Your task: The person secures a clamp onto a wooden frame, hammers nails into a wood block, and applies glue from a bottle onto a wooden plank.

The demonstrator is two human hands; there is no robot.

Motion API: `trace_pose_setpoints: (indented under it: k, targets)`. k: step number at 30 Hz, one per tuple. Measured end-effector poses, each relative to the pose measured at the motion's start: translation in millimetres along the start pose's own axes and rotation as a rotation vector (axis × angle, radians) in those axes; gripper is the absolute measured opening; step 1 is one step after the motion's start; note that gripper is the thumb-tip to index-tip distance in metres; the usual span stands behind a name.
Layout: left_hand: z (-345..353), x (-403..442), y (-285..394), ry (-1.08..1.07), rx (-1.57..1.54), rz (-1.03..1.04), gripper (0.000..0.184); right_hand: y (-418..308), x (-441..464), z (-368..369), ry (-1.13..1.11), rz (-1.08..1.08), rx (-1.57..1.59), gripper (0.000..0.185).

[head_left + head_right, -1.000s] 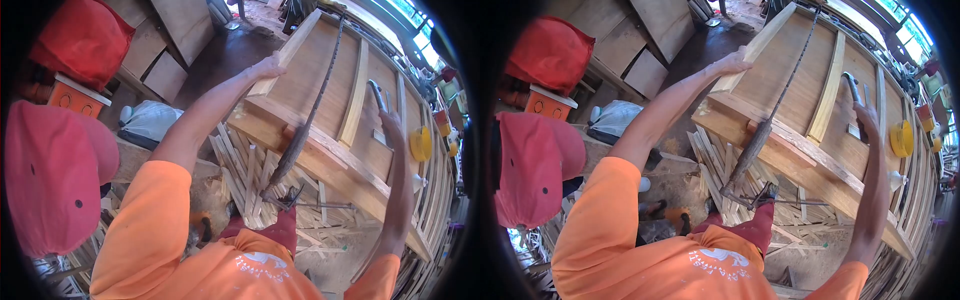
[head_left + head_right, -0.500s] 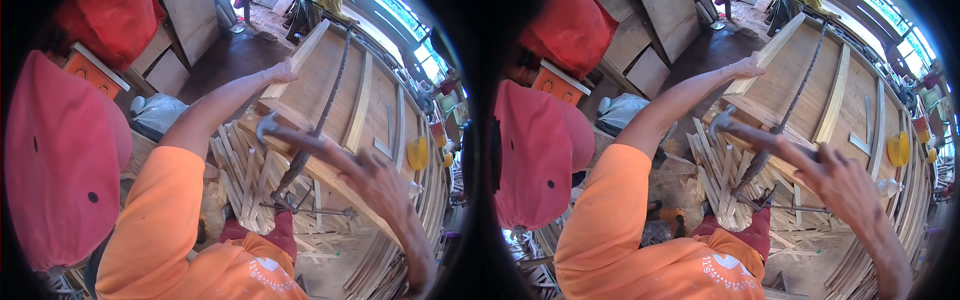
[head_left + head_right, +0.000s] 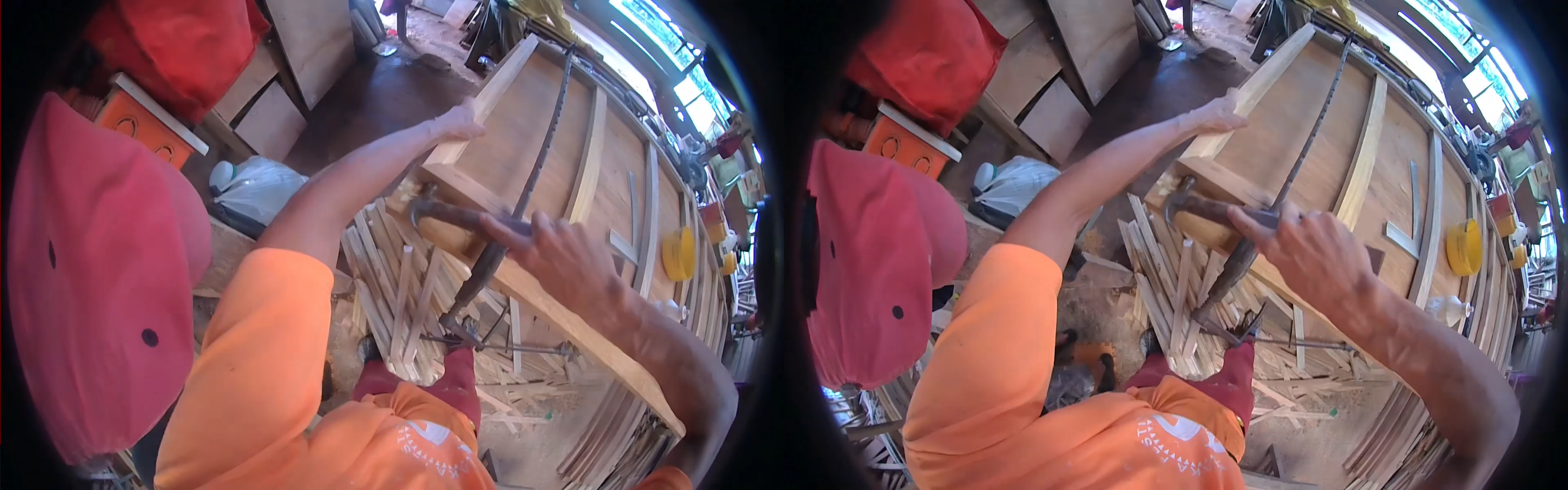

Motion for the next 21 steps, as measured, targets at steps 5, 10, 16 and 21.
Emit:
trace_pose_setpoints:
  k: [5,10,16,21]
  targets:
    - [2.5,-2.5,3.4,-0.021,-0.046,-0.051,0.086,8.6,-1.8,10.2,0.075,-0.039,0.035,0.067]
    - [-3.5,-3.3,9.4,-0.051,-0.016,-0.064,0.086,10.2,-3.6,11.5,0.083,-0.019,0.046,0.067]
    - [-3.8,-13.7,5.9,-0.052,-0.031,-0.025,0.085,15.9,-2.5,19.7,0.113,-0.037,0.02,0.061]
    - [8.0,1.4,-5.2,0.011,-0.07,-0.008,0.078,22.1,-6.4,19.6,0.058,0.004,0.047,0.06]
Point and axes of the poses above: each hand's wrist, its own x-axis towards the middle knuckle, its own z-axis out of the palm, y = z × x, the point moved 1 cm from there along x, towards the middle knuckle, and after that the axes turned 1 degree about -z, right-handed, at the moved point
